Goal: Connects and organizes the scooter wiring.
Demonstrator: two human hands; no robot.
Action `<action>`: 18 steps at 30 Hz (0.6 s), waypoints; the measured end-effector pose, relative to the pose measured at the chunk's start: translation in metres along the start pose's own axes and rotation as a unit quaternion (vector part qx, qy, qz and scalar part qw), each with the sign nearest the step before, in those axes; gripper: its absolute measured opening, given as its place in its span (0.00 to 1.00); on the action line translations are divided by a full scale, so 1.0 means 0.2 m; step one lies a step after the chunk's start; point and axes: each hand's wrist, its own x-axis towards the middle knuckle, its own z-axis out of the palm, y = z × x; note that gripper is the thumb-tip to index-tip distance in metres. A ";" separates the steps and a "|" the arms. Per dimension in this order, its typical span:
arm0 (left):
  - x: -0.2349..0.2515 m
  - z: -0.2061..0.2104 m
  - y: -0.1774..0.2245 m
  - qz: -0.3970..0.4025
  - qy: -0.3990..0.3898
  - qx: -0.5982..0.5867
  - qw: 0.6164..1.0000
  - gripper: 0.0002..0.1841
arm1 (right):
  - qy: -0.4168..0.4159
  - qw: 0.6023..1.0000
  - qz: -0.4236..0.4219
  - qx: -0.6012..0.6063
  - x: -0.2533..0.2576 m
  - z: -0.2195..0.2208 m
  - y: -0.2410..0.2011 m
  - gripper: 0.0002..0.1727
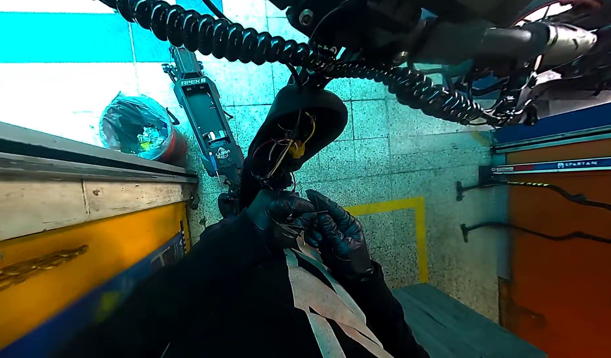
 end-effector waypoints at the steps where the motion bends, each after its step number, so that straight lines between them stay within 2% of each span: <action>1: 0.00 0.00 -0.01 0.003 0.000 -0.005 1.000 0.06 | 0.002 1.000 0.000 0.000 0.00 0.00 0.00 0.24; 5: 0.03 -0.01 0.02 0.023 0.008 -0.009 1.000 0.06 | 0.006 1.000 0.006 -0.001 0.01 0.01 0.00 0.24; 9: 0.10 -0.09 0.24 -0.029 -0.008 0.008 1.000 0.05 | -0.002 1.000 0.000 0.010 0.01 0.01 0.00 0.23; 18: 0.08 -0.11 0.25 -0.098 -0.032 -0.100 0.990 0.04 | -0.002 0.999 0.001 -0.033 -0.02 0.00 -0.02 0.21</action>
